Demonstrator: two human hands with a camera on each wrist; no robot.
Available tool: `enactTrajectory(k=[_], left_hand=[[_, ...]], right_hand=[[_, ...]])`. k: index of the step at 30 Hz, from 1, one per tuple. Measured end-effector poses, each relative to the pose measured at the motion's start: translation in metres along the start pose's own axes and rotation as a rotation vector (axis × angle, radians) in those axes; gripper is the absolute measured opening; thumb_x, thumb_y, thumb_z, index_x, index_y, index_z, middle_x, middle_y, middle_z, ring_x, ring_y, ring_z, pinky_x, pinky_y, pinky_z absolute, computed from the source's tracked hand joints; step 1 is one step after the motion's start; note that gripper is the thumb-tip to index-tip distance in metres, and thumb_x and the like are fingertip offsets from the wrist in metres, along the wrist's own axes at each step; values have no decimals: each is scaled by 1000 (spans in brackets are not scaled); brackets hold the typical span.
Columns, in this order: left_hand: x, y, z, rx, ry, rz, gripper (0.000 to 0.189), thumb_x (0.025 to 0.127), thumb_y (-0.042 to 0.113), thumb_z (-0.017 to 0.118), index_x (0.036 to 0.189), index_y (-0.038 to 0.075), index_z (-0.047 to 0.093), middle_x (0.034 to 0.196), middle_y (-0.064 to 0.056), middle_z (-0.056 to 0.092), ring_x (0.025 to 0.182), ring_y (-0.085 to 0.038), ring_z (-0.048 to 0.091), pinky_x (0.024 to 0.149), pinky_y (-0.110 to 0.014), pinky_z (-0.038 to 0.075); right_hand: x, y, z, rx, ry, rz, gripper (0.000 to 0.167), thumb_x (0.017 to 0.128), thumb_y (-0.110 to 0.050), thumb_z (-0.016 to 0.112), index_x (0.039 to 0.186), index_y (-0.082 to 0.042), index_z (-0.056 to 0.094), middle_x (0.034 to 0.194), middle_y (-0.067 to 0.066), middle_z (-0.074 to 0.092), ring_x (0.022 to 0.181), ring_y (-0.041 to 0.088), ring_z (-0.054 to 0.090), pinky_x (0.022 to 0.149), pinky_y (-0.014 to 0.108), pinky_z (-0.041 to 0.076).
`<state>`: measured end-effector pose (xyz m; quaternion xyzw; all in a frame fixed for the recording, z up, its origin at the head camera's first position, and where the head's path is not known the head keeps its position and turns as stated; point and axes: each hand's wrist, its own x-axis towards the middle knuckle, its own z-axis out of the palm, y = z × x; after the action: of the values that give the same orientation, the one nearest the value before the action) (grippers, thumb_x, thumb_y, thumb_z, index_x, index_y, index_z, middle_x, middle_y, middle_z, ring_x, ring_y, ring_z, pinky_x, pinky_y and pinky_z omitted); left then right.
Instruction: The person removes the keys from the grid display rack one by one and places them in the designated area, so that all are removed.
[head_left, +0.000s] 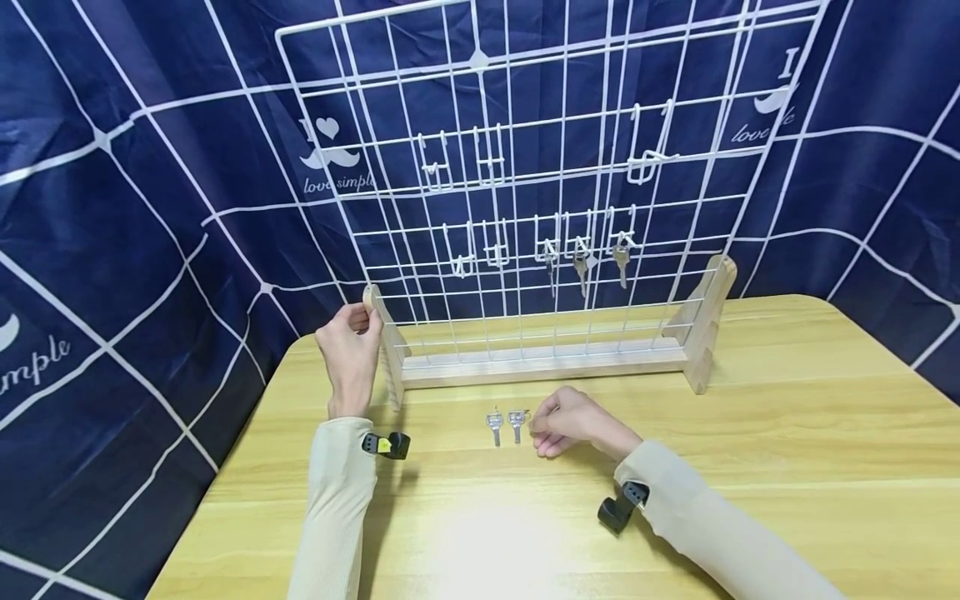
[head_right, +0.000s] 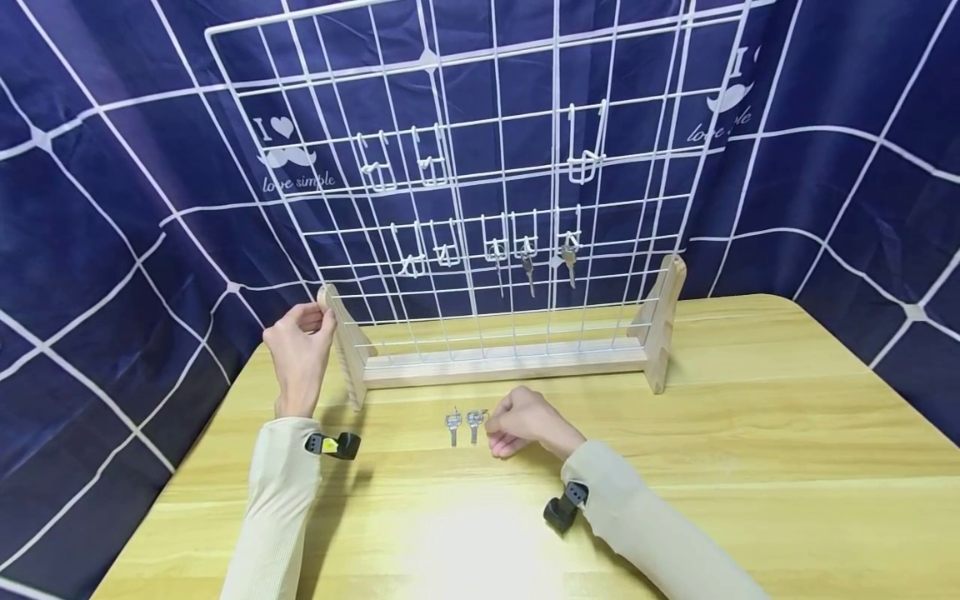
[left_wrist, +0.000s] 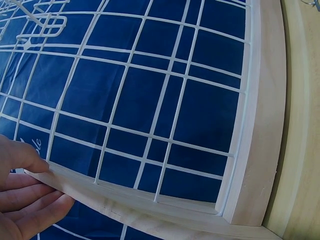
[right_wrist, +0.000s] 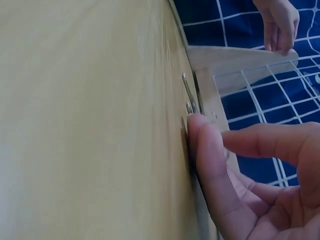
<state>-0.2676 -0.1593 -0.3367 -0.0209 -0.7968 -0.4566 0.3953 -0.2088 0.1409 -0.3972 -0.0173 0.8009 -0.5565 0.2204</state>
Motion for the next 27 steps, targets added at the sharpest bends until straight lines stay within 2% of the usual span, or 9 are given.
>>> enactTrajectory(k=[3, 8, 14, 20, 23, 27], left_hand=[[0, -1, 0, -6, 4, 4, 15, 95, -5, 70, 102, -16, 76, 96, -28, 78, 85, -41, 79, 71, -4, 40], [0, 0, -1, -7, 3, 3, 15, 95, -5, 69, 101, -16, 76, 95, -29, 78, 85, -41, 79, 70, -4, 40], [1, 0, -1, -6, 1, -4, 15, 95, -4, 70, 102, -16, 76, 95, -28, 78, 84, -41, 79, 70, -4, 40], [1, 0, 0, 2, 4, -4, 16, 96, -3, 69, 101, -16, 77, 94, -28, 78, 84, -40, 79, 70, -4, 40], [1, 0, 0, 7, 6, -5, 16, 96, -3, 69, 101, -15, 77, 94, -27, 79, 83, -40, 79, 70, -5, 40], [1, 0, 0, 9, 7, -4, 16, 96, -2, 69, 101, -15, 77, 93, -27, 79, 83, -40, 79, 69, -5, 40]], right_hand=[[-4, -5, -6, -23, 34, -25, 11, 101, 6, 66, 104, 15, 70, 83, 19, 74, 64, 16, 71, 66, 29, 63], [-11, -24, -21, -79, 115, -116, 16, 102, 6, 65, 110, 19, 69, 87, 24, 75, 72, 25, 76, 72, 33, 64], [-22, -50, -34, -191, 295, -257, 15, 100, 3, 69, 110, 15, 73, 90, 20, 78, 80, 32, 79, 75, 37, 64], [-34, -70, -40, -279, 487, -449, 14, 98, -1, 69, 104, 9, 77, 88, 18, 80, 80, 36, 80, 70, 30, 62], [-38, -77, -42, -322, 569, -520, 13, 99, -3, 70, 102, 7, 78, 87, 16, 80, 78, 34, 80, 71, 31, 59], [-42, -85, -44, -359, 656, -590, 12, 99, -3, 71, 102, 5, 79, 89, 15, 81, 79, 33, 80, 79, 43, 60]])
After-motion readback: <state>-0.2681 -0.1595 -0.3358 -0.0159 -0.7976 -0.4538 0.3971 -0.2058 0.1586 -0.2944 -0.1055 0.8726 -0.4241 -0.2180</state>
